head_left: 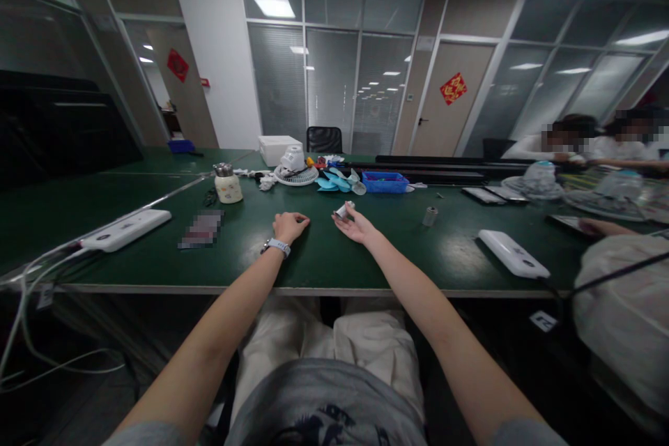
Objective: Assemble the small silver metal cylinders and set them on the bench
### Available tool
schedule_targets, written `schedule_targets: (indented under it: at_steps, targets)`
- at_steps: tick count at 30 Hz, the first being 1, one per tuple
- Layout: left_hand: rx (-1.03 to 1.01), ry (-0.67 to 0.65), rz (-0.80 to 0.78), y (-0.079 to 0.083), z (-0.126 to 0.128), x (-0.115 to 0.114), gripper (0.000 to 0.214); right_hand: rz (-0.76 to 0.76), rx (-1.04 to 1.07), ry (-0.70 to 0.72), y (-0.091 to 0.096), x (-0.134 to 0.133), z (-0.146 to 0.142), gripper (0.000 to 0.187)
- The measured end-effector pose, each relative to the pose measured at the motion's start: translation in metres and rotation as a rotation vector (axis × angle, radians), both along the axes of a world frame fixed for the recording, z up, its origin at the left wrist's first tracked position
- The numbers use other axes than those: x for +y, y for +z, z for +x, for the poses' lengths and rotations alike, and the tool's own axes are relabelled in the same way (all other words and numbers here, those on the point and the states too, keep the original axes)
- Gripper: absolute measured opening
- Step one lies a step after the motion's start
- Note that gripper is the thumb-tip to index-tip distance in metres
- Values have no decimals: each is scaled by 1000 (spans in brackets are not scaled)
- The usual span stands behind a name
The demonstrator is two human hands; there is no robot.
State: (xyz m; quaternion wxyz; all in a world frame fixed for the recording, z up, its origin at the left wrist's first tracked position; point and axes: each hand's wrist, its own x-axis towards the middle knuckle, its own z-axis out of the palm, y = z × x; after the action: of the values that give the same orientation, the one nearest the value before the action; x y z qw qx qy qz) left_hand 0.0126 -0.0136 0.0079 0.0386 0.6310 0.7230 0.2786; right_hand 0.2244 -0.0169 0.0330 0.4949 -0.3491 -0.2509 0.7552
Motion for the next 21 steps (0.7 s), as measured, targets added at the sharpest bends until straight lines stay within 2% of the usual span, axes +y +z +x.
schedule_targets:
  at_steps: [4,10,14,21]
  targets:
    - [-2,-1,-4,0,0,0,32,76,-60,-59,-3,3,-3,12]
    - [-12,-9,-7,1,1,-1,31,315,-319,-286,-14,9,-10,34]
    - [-11,-12,-7,1,1,-1,31,514,-579,-292,-23,11,-8,40]
    - [4,-10,-13,1,1,-2,32,791,-900,-319,-34,17,-2,39]
